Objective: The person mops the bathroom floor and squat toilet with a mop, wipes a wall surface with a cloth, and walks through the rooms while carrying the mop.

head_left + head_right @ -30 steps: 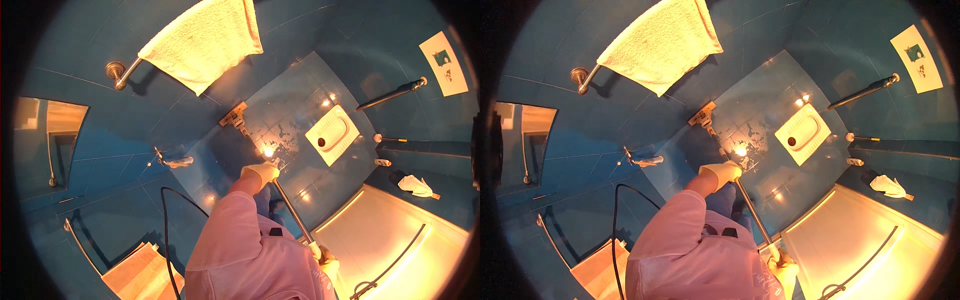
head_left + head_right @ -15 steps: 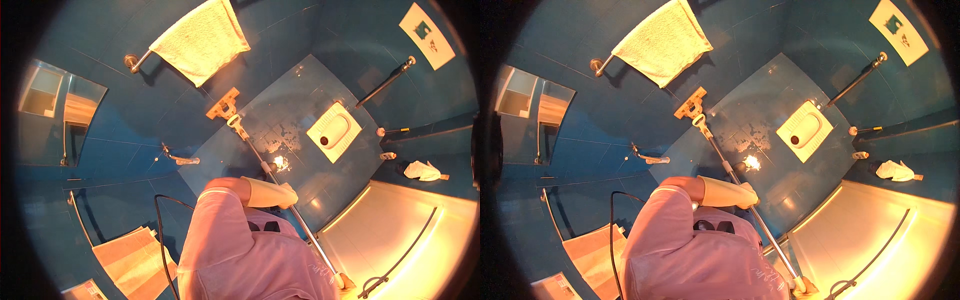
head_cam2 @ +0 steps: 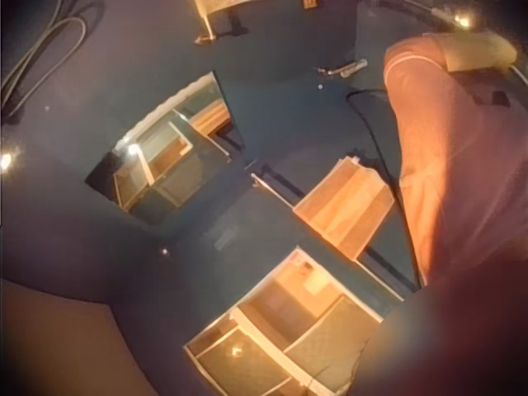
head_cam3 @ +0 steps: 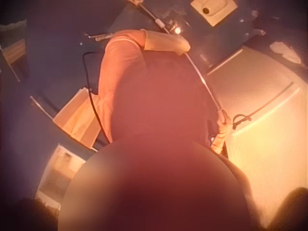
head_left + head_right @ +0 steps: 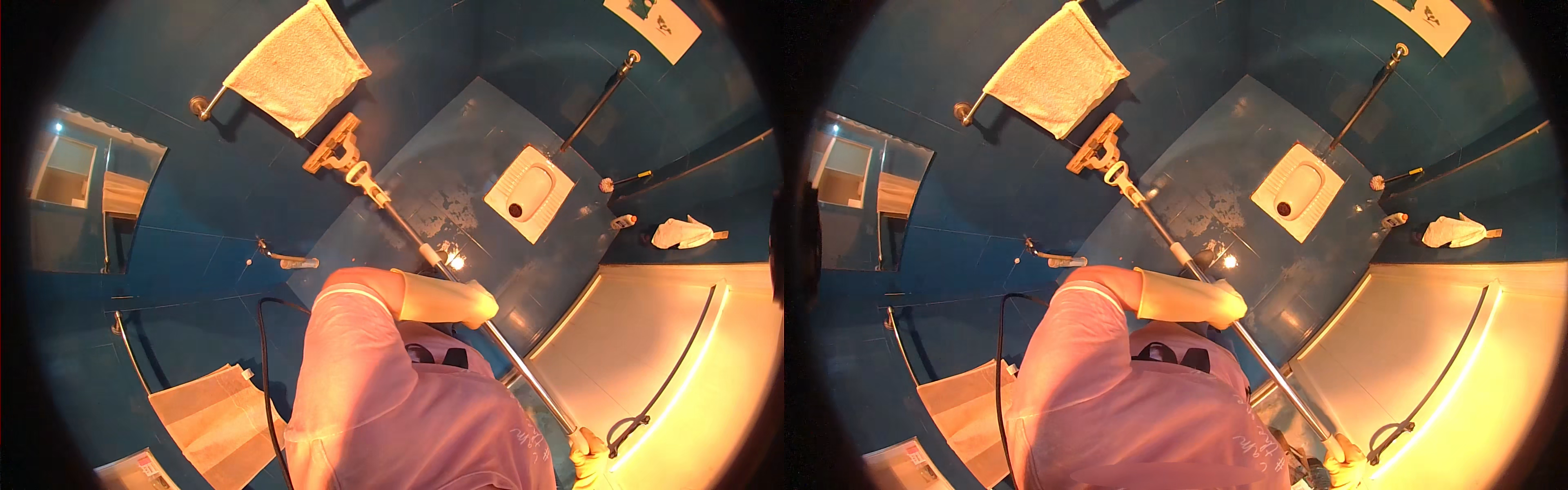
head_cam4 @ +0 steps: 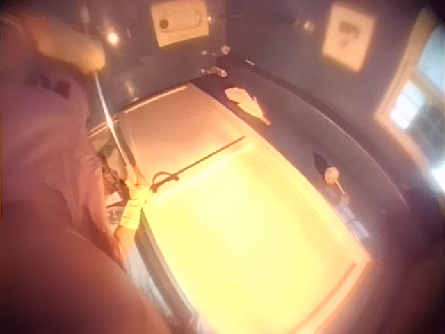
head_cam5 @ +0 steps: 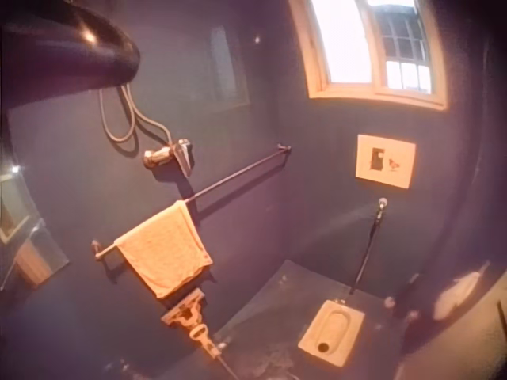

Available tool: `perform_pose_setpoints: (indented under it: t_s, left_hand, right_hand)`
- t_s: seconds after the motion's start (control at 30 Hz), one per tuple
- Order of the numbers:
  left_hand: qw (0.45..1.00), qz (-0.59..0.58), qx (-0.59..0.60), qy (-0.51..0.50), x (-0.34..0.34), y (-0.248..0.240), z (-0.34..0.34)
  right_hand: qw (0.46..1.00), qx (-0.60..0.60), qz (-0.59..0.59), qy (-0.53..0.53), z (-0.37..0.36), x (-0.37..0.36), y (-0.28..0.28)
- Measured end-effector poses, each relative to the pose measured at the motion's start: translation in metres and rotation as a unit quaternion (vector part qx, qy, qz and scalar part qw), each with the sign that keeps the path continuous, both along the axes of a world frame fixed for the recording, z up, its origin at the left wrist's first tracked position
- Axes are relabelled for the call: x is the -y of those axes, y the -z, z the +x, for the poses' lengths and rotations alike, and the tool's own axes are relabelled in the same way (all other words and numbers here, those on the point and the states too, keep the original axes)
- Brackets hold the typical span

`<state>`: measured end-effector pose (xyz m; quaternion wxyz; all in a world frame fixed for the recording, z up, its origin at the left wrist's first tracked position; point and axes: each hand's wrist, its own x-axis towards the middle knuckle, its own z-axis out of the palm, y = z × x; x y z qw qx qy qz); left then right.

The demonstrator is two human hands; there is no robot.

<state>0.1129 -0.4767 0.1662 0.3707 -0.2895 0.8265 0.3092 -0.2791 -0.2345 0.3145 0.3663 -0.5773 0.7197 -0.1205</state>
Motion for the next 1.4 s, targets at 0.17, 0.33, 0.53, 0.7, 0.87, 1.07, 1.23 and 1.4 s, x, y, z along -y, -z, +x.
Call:
perform_pose_setpoints:
  t_s: [0.17, 0.33, 0.53, 0.7, 0.87, 1.07, 1.23, 1.4]
  left_hand:
    - [0.991, -0.058, -0.109, -0.061, 0.034, 0.075, -0.012]
    - [0.991, -0.056, -0.082, -0.085, 0.111, 0.195, 0.015]
    - [0.943, 0.192, -0.271, -0.023, 0.244, 0.347, 0.112]
    - [0.945, 0.234, -0.190, -0.130, 0.287, 0.373, 0.143]
    - [0.930, 0.261, -0.092, -0.241, 0.302, 0.383, 0.165]
    - [0.961, 0.193, 0.055, -0.192, 0.314, 0.331, 0.131]
    - [0.991, 0.121, -0.019, -0.062, 0.283, 0.272, 0.123]
    - [0.995, 0.038, -0.087, -0.011, 0.270, 0.120, 0.059]
  right_hand:
    - [0.994, -0.009, 0.083, 0.069, 0.030, 0.044, -0.018]
    - [0.996, -0.074, 0.043, 0.030, 0.099, 0.122, 0.013]
    - [0.995, 0.007, 0.095, 0.041, 0.213, 0.256, 0.013]
    - [0.985, -0.101, 0.136, 0.022, 0.271, 0.350, -0.003]
    - [0.992, -0.101, 0.075, 0.022, 0.283, 0.391, 0.007]
    - [0.996, -0.074, -0.029, -0.051, 0.268, 0.402, 0.023]
    - [0.994, -0.097, 0.028, -0.030, 0.221, 0.381, 0.008]
    - [0.987, 0.123, 0.031, 0.098, 0.116, 0.305, -0.017]
